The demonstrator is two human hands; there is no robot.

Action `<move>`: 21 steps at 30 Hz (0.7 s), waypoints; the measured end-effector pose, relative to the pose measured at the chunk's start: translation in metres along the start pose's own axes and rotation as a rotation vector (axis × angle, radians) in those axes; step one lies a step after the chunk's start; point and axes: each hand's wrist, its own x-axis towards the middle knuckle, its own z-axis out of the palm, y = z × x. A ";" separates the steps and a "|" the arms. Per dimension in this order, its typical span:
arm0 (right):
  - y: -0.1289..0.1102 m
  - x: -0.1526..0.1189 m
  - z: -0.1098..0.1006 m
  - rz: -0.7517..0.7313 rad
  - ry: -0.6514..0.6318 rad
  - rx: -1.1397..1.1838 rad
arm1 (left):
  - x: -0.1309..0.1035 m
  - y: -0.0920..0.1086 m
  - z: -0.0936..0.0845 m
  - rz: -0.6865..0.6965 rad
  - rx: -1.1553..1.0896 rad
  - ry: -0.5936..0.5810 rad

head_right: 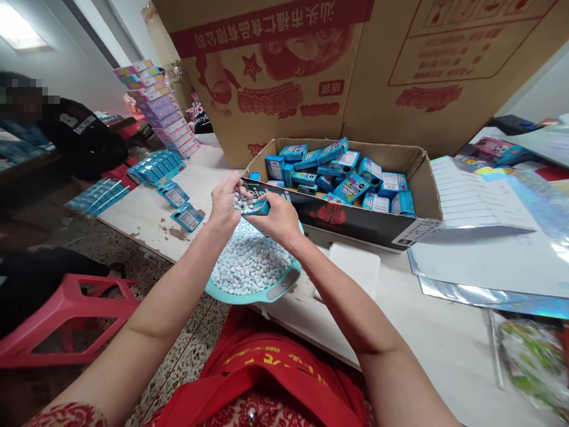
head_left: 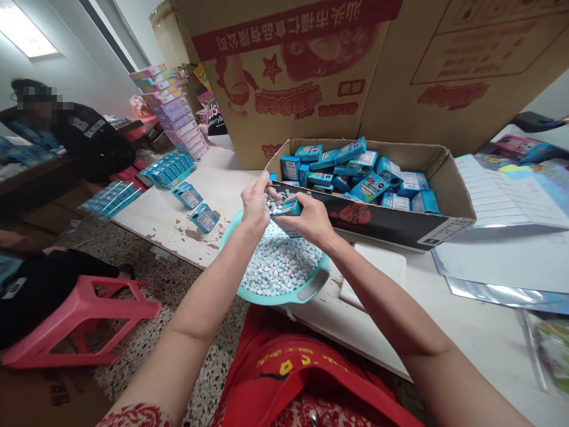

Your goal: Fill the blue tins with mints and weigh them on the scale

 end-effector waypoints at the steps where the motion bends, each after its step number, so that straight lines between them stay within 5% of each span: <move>1: 0.000 0.000 0.000 0.003 0.003 -0.001 | 0.000 0.000 0.000 0.011 0.005 -0.003; 21: 0.001 -0.015 -0.003 0.054 0.089 0.260 | -0.012 0.005 0.012 0.032 -0.016 -0.067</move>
